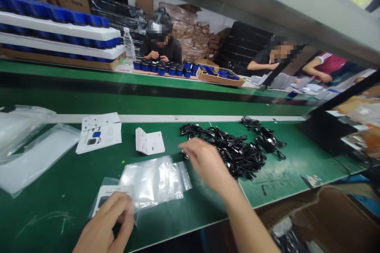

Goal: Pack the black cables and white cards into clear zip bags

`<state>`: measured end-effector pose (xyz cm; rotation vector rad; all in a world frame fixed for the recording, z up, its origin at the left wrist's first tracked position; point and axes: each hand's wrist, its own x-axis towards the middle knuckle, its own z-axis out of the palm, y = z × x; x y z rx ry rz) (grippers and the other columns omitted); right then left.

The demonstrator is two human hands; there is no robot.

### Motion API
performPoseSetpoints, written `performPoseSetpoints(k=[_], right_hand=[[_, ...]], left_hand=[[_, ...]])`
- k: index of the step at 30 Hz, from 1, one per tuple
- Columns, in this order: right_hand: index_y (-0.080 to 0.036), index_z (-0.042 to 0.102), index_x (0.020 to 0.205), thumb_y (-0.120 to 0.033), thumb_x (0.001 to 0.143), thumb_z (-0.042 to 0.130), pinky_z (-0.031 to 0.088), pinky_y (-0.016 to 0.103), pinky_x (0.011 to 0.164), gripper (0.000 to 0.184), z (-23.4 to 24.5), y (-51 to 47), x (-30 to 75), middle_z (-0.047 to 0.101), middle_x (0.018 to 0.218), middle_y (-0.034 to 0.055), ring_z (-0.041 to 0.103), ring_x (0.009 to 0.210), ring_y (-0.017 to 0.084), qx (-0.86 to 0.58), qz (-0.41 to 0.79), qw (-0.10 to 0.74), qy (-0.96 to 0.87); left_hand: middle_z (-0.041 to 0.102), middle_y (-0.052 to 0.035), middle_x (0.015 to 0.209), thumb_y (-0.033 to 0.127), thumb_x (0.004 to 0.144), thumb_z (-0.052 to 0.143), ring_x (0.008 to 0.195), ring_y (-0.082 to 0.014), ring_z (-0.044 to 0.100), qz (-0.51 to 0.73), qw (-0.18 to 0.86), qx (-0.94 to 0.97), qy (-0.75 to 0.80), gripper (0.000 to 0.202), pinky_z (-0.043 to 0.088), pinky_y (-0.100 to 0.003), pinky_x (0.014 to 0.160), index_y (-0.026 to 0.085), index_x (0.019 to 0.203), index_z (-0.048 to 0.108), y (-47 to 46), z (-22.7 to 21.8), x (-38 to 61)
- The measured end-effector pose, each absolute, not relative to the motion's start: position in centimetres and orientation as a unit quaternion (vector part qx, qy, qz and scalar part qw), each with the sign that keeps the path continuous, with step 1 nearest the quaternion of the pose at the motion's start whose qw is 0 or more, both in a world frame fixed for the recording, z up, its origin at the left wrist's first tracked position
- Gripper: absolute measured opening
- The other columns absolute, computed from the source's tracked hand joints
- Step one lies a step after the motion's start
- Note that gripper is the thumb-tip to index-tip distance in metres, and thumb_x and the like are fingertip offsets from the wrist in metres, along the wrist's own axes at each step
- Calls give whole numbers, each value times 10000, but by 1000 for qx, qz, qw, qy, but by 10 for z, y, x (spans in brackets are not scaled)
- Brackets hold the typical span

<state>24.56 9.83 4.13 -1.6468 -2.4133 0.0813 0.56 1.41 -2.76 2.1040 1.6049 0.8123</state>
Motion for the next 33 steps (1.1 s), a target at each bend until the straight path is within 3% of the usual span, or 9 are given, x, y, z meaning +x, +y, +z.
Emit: performPoseSetpoints(k=[3, 9, 15, 17, 19, 21, 23, 30, 33], right_hand=[[-107, 692, 962, 27, 819, 489, 467, 346, 771, 282, 47, 133, 277, 635, 989, 165, 580, 954, 264, -582, -26, 61, -811], [-141, 683, 767, 38, 758, 558, 456, 286, 744, 218, 33, 159, 286, 663, 840, 105, 606, 878, 225, -538, -7, 13, -843], [-128, 597, 1018, -98, 852, 474, 485, 304, 711, 209, 40, 146, 290, 652, 873, 85, 627, 795, 186, -577, 28, 139, -804], [-142, 567, 1048, -166, 901, 415, 511, 274, 640, 214, 40, 125, 276, 647, 806, 54, 632, 686, 146, -577, 117, 222, -777], [-157, 575, 952, -255, 831, 570, 531, 272, 595, 156, 34, 96, 252, 660, 747, 29, 641, 603, 138, -516, 417, 379, -645], [-159, 589, 817, -288, 719, 705, 535, 260, 579, 199, 22, 66, 224, 676, 722, 27, 654, 599, 142, -436, 635, 400, -496], [-152, 591, 791, -312, 676, 749, 532, 254, 603, 252, 7, 43, 199, 686, 744, 37, 660, 622, 142, -412, 720, 384, -405], [-167, 634, 711, -266, 766, 620, 434, 227, 529, 114, -24, 23, 181, 599, 634, 10, 564, 574, 149, -554, 411, 374, -620], [-168, 671, 733, -276, 810, 571, 426, 218, 519, 166, -24, 19, 178, 624, 616, 20, 565, 549, 148, -543, 366, 363, -663]], left_hand=[[609, 10, 699, 363, 849, 452, 532, -118, 604, 276, 200, 741, 579, 237, 509, -164, 499, 245, 650, 502, 17, -27, 10], [594, 26, 692, 331, 839, 445, 502, -106, 584, 269, 211, 736, 584, 221, 495, -166, 494, 245, 641, 491, 19, -23, 13], [580, 33, 712, 325, 867, 413, 548, -106, 573, 268, 232, 716, 601, 237, 472, -177, 526, 242, 659, 491, 16, -19, 11], [573, 29, 743, 319, 887, 382, 586, -108, 575, 267, 240, 712, 603, 242, 473, -190, 572, 240, 686, 492, 16, -19, 12], [565, 23, 760, 312, 900, 363, 617, -115, 573, 265, 246, 711, 604, 239, 466, -205, 593, 237, 707, 483, 16, -19, 12], [552, 19, 745, 304, 903, 358, 640, -130, 564, 262, 250, 712, 602, 236, 456, -223, 596, 234, 704, 463, 16, -18, 12], [531, 20, 716, 295, 910, 346, 649, -139, 553, 265, 253, 708, 604, 246, 446, -233, 598, 233, 692, 441, 15, -17, 12], [539, -36, 994, 279, 898, 407, 863, -157, 596, 325, 180, 688, 624, 176, 474, -246, 726, 229, 769, 516, 8, -19, 10], [506, -54, 1094, 236, 884, 433, 1000, -178, 566, 358, 107, 685, 626, 140, 454, -284, 822, 228, 785, 532, 4, -22, 10]])
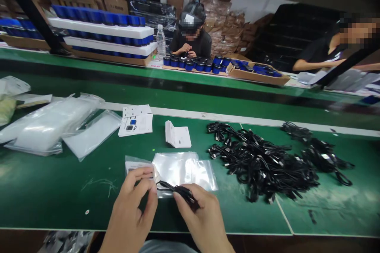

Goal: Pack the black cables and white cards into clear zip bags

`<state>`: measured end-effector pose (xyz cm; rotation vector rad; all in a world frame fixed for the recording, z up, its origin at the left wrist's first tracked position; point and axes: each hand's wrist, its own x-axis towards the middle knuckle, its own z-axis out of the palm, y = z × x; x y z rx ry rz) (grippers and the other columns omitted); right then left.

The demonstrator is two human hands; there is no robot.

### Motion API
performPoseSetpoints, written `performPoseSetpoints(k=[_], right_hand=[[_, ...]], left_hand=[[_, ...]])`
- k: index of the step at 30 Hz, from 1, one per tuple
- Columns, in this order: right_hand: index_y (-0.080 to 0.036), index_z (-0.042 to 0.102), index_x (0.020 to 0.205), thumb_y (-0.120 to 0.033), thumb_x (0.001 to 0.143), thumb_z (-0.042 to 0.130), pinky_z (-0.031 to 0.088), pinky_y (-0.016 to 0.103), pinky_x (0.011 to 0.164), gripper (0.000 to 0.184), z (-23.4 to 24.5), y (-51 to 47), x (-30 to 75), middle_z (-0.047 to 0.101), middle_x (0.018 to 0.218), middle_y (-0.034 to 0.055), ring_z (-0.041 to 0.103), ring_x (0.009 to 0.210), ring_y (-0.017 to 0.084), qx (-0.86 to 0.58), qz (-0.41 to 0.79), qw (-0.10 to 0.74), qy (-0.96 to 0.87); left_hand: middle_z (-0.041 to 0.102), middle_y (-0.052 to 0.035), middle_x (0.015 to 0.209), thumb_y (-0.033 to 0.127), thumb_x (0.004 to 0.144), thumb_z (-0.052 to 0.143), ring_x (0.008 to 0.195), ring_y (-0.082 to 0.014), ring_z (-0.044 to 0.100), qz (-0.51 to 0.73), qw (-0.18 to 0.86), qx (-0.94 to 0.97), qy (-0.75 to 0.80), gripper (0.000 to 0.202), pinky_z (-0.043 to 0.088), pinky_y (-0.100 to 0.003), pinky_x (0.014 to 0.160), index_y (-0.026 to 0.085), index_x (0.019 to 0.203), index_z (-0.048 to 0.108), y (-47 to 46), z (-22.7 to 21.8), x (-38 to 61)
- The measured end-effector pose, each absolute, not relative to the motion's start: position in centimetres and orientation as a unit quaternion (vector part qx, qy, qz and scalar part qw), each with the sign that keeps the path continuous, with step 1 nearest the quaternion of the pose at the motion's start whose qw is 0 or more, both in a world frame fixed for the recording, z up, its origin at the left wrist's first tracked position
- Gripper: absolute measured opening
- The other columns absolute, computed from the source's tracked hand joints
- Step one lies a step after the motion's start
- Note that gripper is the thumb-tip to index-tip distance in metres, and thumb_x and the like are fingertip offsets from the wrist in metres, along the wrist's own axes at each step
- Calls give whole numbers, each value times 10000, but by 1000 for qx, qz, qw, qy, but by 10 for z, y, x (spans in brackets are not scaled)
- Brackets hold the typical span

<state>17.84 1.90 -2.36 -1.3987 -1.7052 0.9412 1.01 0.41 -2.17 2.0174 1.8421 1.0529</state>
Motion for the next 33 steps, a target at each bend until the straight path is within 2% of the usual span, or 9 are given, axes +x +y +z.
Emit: performPoseSetpoints(k=[5, 12, 14, 20, 23, 25, 27, 30, 33], right_hand=[[-161, 613, 599, -342, 861, 519, 389, 190, 449, 331, -23, 17, 167, 574, 518, 2, 520, 472, 121, -556, 406, 361, -629], [-152, 607, 597, -359, 865, 507, 352, 184, 424, 354, -16, 19, 158, 534, 505, -17, 461, 445, 98, -505, 514, 347, -600], [-156, 627, 626, -337, 876, 497, 368, 190, 456, 334, -14, 20, 156, 555, 530, -13, 487, 479, 107, -496, 493, 342, -628], [-198, 672, 972, -264, 913, 431, 482, 254, 686, 256, -20, 13, 155, 691, 848, 55, 638, 748, 182, -482, 404, 352, -693], [-220, 499, 1294, -285, 921, 437, 461, 302, 882, 383, -18, 10, 166, 601, 1219, 91, 572, 1085, 220, -460, 448, 311, -701], [-227, 420, 1358, -248, 910, 463, 433, 305, 933, 451, -12, 12, 173, 549, 1288, 89, 522, 1159, 219, -431, 469, 278, -719], [-217, 509, 1281, -166, 895, 469, 472, 264, 837, 391, -7, 17, 176, 635, 1113, 75, 603, 998, 191, -403, 476, 261, -737], [-195, 661, 1000, -126, 879, 476, 463, 226, 619, 231, -8, 22, 173, 648, 781, 26, 612, 687, 154, -422, 434, 284, -744], [-185, 667, 803, -155, 860, 511, 422, 232, 549, 169, -20, 21, 165, 625, 663, 11, 581, 584, 150, -465, 355, 349, -732]], left_hand=[[475, -77, 1195, 197, 873, 441, 1067, -196, 539, 346, 32, 712, 611, 98, 449, -316, 849, 227, 856, 532, -2, -22, 11], [475, -76, 1239, 202, 872, 439, 1063, -201, 561, 339, 53, 704, 622, 106, 473, -329, 866, 226, 829, 533, 0, -18, 14], [469, -80, 1248, 204, 872, 437, 1059, -203, 561, 333, 51, 707, 621, 109, 478, -327, 852, 224, 822, 532, 0, -18, 15], [449, -89, 1250, 162, 861, 446, 1067, -198, 527, 330, 33, 729, 598, 103, 474, -315, 831, 214, 823, 526, -2, -19, 17], [428, -96, 1257, 140, 851, 457, 1065, -194, 511, 331, 25, 739, 587, 97, 465, -322, 847, 207, 820, 521, -3, -18, 16], [416, -105, 1260, 118, 841, 461, 1095, -206, 488, 331, 22, 745, 578, 104, 452, -341, 871, 201, 810, 516, -3, -17, 16], [400, -120, 1268, 98, 829, 463, 1142, -232, 454, 337, 17, 748, 571, 111, 433, -378, 896, 195, 802, 510, -4, -15, 17], [363, -139, 1296, 75, 811, 464, 1192, -269, 404, 344, 15, 754, 560, 125, 402, -435, 917, 192, 802, 507, -6, -13, 19], [349, -139, 1302, 62, 802, 466, 1225, -283, 368, 341, 21, 763, 549, 137, 380, -453, 936, 192, 805, 508, -7, -12, 23]])
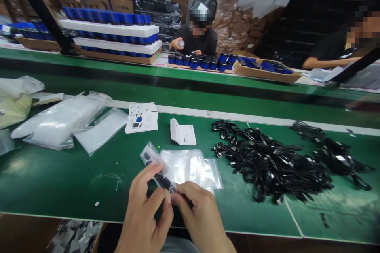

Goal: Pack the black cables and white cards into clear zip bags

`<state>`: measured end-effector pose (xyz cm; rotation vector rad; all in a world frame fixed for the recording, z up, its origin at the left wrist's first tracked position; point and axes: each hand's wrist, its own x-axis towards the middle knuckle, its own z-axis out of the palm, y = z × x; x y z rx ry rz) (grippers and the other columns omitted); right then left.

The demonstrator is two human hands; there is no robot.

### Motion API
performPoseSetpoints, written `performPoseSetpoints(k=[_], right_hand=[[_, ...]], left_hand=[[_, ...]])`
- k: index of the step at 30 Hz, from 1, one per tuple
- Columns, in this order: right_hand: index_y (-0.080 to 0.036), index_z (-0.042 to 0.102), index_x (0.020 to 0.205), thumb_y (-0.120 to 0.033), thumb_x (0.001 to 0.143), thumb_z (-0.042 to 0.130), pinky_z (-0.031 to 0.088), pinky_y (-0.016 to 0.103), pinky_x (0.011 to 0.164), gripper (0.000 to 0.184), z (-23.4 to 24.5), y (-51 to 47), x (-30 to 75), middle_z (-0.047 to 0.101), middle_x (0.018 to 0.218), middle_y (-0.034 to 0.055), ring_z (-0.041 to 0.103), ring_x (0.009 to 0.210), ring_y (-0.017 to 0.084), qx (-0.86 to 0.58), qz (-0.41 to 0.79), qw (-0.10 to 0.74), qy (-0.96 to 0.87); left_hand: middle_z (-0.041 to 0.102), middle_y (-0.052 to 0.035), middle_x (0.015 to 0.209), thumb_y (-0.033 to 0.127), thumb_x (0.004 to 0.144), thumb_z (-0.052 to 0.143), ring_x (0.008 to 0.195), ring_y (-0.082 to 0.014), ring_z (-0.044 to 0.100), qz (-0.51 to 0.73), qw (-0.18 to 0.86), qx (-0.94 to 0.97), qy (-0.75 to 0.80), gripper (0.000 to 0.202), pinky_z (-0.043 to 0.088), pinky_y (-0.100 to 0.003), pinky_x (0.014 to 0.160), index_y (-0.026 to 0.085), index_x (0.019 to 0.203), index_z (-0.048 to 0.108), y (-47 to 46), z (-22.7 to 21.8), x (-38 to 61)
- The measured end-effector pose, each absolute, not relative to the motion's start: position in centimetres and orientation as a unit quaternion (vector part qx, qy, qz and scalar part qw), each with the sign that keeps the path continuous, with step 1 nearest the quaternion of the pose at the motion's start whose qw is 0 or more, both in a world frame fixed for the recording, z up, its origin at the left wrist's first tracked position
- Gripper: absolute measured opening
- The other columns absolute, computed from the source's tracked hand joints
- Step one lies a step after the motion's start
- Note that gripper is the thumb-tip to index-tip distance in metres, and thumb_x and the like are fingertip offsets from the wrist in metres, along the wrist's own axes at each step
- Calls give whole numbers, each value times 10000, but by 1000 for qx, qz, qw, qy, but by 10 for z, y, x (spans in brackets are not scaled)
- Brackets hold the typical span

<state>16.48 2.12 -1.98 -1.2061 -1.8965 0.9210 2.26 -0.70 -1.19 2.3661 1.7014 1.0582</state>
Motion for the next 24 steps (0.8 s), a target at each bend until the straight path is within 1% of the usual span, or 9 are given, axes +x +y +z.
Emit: performPoseSetpoints(k=[4, 6, 8, 12, 14, 15, 18, 20, 24], right_hand=[[-178, 618, 840, -172, 800, 570, 425, 228, 536, 62, -34, 20, 156, 624, 713, 19, 582, 600, 151, -519, 297, 435, -673], [-167, 582, 1002, -156, 773, 588, 444, 220, 553, 230, -36, 22, 154, 633, 851, 50, 602, 694, 160, -525, 325, 441, -651], [-173, 592, 994, -130, 798, 549, 442, 213, 571, 205, -33, 25, 156, 639, 852, 44, 603, 712, 152, -499, 368, 415, -666], [-179, 564, 635, -138, 839, 534, 377, 213, 537, 210, -17, 31, 167, 583, 617, -11, 543, 575, 125, -462, 386, 350, -718], [-179, 567, 628, -145, 835, 568, 360, 211, 541, 210, -5, 34, 174, 566, 615, -20, 529, 583, 119, -430, 392, 315, -749], [-182, 585, 647, -139, 835, 576, 363, 209, 559, 193, 1, 35, 177, 570, 631, -22, 534, 602, 118, -405, 403, 299, -764], [-200, 627, 728, -120, 814, 592, 392, 206, 607, 123, 12, 36, 181, 593, 674, -25, 554, 648, 118, -383, 467, 305, -736], [-205, 628, 823, -159, 808, 590, 417, 210, 604, 61, 14, 36, 181, 604, 685, -22, 563, 641, 121, -412, 539, 348, -647], [-192, 618, 931, -245, 773, 627, 450, 242, 645, 166, 11, 31, 181, 633, 770, 9, 572, 700, 145, -426, 608, 365, -561]], left_hand=[[349, -126, 1296, 61, 810, 453, 1245, -265, 351, 343, 47, 760, 550, 148, 377, -427, 957, 194, 837, 512, -10, -12, 30], [344, -111, 1300, 69, 814, 444, 1243, -247, 357, 345, 70, 755, 554, 147, 382, -402, 961, 203, 816, 505, -12, -13, 34], [358, -96, 1289, 84, 822, 430, 1239, -232, 369, 351, 89, 746, 559, 147, 372, -394, 977, 212, 804, 500, -14, -13, 35], [429, -82, 1276, 184, 807, 518, 1310, -304, 294, 342, 64, 752, 560, 56, 106, -601, 1069, 235, 816, 497, -9, -5, 21], [452, -129, 1318, 333, 711, 668, 1293, -375, 328, 306, 70, 768, 559, 295, 46, -674, 1037, 226, 928, 499, -1, 3, 9], [517, -138, 1273, 388, 656, 714, 1232, -384, 417, 291, 91, 767, 564, 461, 122, -672, 1026, 219, 1025, 495, 3, 8, 3], [706, -17, 901, 431, 655, 714, 865, -272, 655, 210, 248, 740, 589, 478, 491, -422, 798, 251, 1071, 563, 11, 22, -6], [692, 33, 724, 427, 727, 647, 667, -189, 651, 189, 335, 699, 603, 222, 493, -269, 605, 262, 876, 646, 12, 27, -4], [673, 26, 692, 429, 753, 599, 618, -149, 611, 275, 375, 608, 643, 202, 456, -216, 561, 235, 752, 655, 8, 23, 3]])
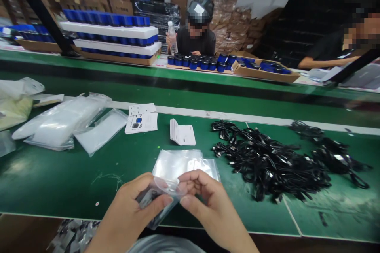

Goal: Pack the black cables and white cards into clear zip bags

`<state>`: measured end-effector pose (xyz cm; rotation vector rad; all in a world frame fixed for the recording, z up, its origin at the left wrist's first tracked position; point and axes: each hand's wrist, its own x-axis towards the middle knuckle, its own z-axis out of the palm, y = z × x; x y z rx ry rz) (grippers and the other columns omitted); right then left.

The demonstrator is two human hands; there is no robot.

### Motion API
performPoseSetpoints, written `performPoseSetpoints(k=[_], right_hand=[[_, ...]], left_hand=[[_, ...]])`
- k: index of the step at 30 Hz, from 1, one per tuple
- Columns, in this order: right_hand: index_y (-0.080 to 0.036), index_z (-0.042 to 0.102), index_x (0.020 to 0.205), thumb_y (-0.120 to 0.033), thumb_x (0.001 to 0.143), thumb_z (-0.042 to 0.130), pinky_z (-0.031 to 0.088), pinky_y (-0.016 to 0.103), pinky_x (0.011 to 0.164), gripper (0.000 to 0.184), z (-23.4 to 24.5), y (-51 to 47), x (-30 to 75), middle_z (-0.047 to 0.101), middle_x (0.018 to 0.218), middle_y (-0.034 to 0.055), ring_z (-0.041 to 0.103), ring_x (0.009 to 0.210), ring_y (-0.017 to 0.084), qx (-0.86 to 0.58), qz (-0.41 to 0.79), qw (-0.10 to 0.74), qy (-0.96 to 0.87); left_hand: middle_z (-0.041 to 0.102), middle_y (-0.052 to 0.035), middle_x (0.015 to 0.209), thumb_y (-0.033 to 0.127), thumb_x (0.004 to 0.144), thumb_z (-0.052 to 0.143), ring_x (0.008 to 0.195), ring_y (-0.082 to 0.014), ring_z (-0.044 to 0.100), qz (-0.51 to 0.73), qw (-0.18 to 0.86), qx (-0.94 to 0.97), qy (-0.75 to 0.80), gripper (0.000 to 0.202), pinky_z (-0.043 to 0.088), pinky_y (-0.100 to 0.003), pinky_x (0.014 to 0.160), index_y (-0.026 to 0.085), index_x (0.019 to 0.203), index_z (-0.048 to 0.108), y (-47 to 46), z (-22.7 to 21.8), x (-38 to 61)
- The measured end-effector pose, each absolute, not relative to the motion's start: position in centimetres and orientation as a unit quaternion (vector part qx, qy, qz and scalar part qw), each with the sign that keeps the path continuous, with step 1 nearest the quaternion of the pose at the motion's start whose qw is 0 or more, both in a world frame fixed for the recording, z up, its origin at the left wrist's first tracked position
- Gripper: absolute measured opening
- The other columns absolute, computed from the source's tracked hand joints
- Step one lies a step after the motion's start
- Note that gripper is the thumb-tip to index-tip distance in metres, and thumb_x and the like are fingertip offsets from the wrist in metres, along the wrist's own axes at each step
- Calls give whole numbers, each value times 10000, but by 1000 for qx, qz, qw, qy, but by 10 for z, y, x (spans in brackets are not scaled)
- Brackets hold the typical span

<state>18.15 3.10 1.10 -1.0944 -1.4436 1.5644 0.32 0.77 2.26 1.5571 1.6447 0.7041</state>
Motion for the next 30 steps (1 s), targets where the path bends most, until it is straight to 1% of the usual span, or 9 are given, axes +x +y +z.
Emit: performPoseSetpoints(k=[2, 4, 5, 10, 13, 15, 21, 26, 30], right_hand=[[-181, 636, 817, -243, 774, 622, 437, 247, 643, 76, 9, 29, 182, 623, 718, 8, 561, 680, 147, -454, 570, 351, -588], [-176, 626, 713, -237, 794, 593, 421, 244, 622, 107, 7, 28, 182, 602, 654, 1, 546, 641, 142, -488, 520, 350, -607], [-175, 617, 693, -238, 800, 583, 415, 241, 613, 129, 7, 28, 182, 596, 644, -2, 540, 630, 140, -497, 502, 354, -613], [-177, 582, 695, -245, 847, 527, 402, 236, 606, 176, 5, 28, 184, 574, 658, -5, 529, 634, 134, -477, 453, 371, -655], [-180, 566, 688, -234, 852, 524, 401, 241, 613, 177, 5, 27, 184, 571, 668, -4, 532, 645, 136, -464, 442, 380, -667], [-181, 564, 689, -225, 851, 526, 401, 241, 615, 172, 5, 27, 184, 575, 677, -3, 533, 651, 137, -462, 441, 382, -668], [-184, 600, 752, -218, 847, 534, 410, 233, 624, 120, 4, 28, 182, 574, 696, -7, 524, 659, 133, -455, 479, 370, -654], [-175, 599, 704, -219, 848, 546, 401, 226, 602, 160, 2, 26, 180, 545, 661, -9, 508, 632, 127, -444, 488, 387, -644], [-174, 598, 704, -198, 849, 544, 401, 221, 598, 156, 0, 23, 178, 555, 671, -4, 517, 636, 124, -440, 473, 389, -657]], left_hand=[[661, 25, 686, 429, 737, 615, 613, -143, 591, 304, 397, 577, 645, 208, 454, -211, 564, 228, 772, 656, 5, 18, 6], [642, 29, 670, 426, 749, 601, 606, -137, 572, 324, 424, 552, 641, 210, 449, -207, 561, 227, 782, 657, 4, 16, 7], [635, 30, 672, 425, 762, 583, 612, -134, 568, 338, 432, 535, 642, 210, 446, -204, 563, 229, 783, 657, 3, 16, 8], [583, 44, 651, 426, 793, 545, 568, -106, 502, 406, 411, 495, 650, 228, 388, -186, 506, 232, 714, 637, 2, 19, 9], [593, 31, 682, 412, 789, 566, 602, -113, 514, 424, 400, 507, 635, 231, 360, -188, 485, 221, 668, 613, 1, 18, 7], [597, 24, 685, 394, 785, 583, 619, -117, 528, 435, 390, 515, 628, 227, 368, -185, 492, 216, 645, 605, 0, 18, 6], [582, 34, 634, 331, 788, 595, 564, -95, 515, 461, 380, 521, 609, 189, 401, -166, 525, 216, 645, 637, -1, 17, 7], [622, 32, 681, 351, 767, 617, 608, -104, 546, 451, 414, 498, 614, 154, 430, -158, 552, 229, 686, 665, -1, 15, 12], [602, 45, 621, 299, 753, 636, 571, -89, 518, 444, 416, 504, 612, 151, 428, -144, 567, 227, 624, 667, -2, 15, 16]])
